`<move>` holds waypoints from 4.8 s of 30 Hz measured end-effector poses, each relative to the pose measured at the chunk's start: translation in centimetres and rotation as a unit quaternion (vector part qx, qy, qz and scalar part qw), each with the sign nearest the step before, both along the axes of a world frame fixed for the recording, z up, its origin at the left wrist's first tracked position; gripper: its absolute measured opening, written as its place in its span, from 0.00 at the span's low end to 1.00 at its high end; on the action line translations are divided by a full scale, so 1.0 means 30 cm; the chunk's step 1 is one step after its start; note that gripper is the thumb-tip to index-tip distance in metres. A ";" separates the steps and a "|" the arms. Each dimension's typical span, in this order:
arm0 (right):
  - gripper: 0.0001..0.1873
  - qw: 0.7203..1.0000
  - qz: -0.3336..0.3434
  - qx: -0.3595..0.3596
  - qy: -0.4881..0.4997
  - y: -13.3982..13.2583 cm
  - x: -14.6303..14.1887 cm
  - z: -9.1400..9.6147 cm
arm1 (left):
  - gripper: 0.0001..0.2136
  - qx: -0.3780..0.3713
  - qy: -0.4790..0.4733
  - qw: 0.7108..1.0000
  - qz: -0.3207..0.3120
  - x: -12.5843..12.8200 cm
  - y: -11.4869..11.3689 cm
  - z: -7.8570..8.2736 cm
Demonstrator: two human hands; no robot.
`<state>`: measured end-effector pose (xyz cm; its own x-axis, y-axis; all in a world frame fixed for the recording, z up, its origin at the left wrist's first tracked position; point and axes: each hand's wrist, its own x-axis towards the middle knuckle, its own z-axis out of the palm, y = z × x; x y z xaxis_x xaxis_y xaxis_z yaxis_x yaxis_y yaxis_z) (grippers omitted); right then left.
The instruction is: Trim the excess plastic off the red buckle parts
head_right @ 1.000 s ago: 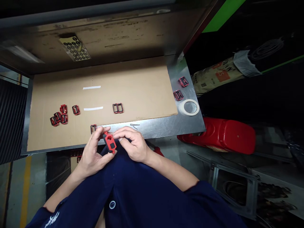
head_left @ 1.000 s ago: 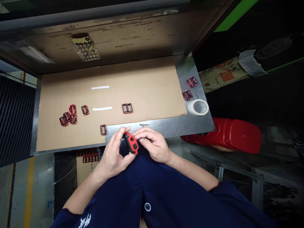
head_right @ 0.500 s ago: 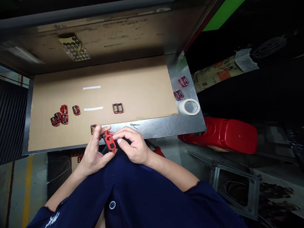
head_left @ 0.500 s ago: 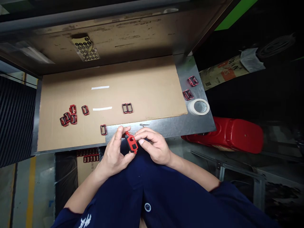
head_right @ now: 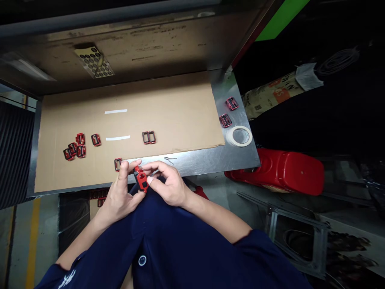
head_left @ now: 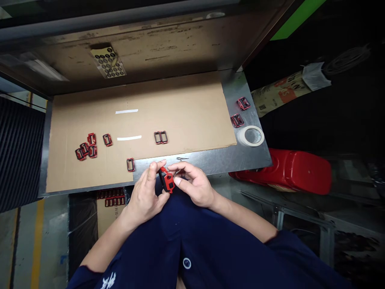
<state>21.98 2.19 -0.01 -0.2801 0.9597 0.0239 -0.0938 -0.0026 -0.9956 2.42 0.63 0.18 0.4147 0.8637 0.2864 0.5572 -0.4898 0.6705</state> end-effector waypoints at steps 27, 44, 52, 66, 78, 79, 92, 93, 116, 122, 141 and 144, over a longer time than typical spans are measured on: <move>0.18 0.920 0.093 -0.263 0.276 0.018 -0.012 -0.052 | 0.55 0.091 -0.041 0.994 -0.046 0.001 0.018 -0.002; 0.21 0.943 0.090 -0.273 0.171 0.026 -0.017 -0.051 | 0.37 -0.191 -0.070 0.978 0.037 -0.005 0.000 -0.015; 0.06 0.969 0.053 0.209 -0.121 0.032 -0.006 -0.033 | 0.25 -0.511 -0.377 0.772 0.021 -0.052 0.004 -0.076; 0.21 0.895 -0.023 0.001 -0.445 0.085 0.157 -0.411 | 0.29 -0.430 -0.377 0.814 0.105 -0.037 -0.014 -0.084; 0.11 0.908 -0.062 -0.041 -0.412 0.049 0.177 -0.398 | 0.38 -0.257 -0.165 0.952 0.026 -0.027 -0.019 -0.049; 0.12 0.919 -0.057 -0.031 -0.390 0.036 0.176 -0.345 | 0.39 -0.247 -0.159 0.956 0.024 -0.026 -0.022 -0.043; 0.02 0.953 -0.041 0.265 -0.138 -0.058 0.103 0.021 | 0.43 -0.180 -0.184 0.965 -0.046 -0.016 -0.030 -0.055; 0.02 0.952 -0.038 0.269 -0.144 -0.057 0.102 0.022 | 0.42 -0.179 -0.184 0.965 -0.046 -0.017 -0.031 -0.055; 0.02 0.942 -0.030 0.295 -0.155 -0.056 0.104 0.039 | 0.42 -0.179 -0.189 0.965 -0.042 -0.022 -0.044 -0.056; 0.04 0.944 -0.037 0.294 -0.143 -0.057 0.102 0.035 | 0.42 -0.177 -0.193 0.964 -0.041 -0.019 -0.041 -0.049; 0.04 0.942 0.016 0.274 -0.194 -0.054 0.116 0.051 | 0.41 -0.049 -0.058 0.997 -0.034 -0.025 -0.010 -0.007; 0.03 0.940 0.011 0.282 -0.192 -0.051 0.110 0.058 | 0.39 -0.022 -0.037 0.999 -0.027 -0.022 -0.006 0.001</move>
<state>25.28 0.66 1.74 -0.3926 0.8183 0.4198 0.2672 0.5382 -0.7993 1.77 0.45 0.20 0.4403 0.8530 0.2803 0.4785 -0.4871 0.7306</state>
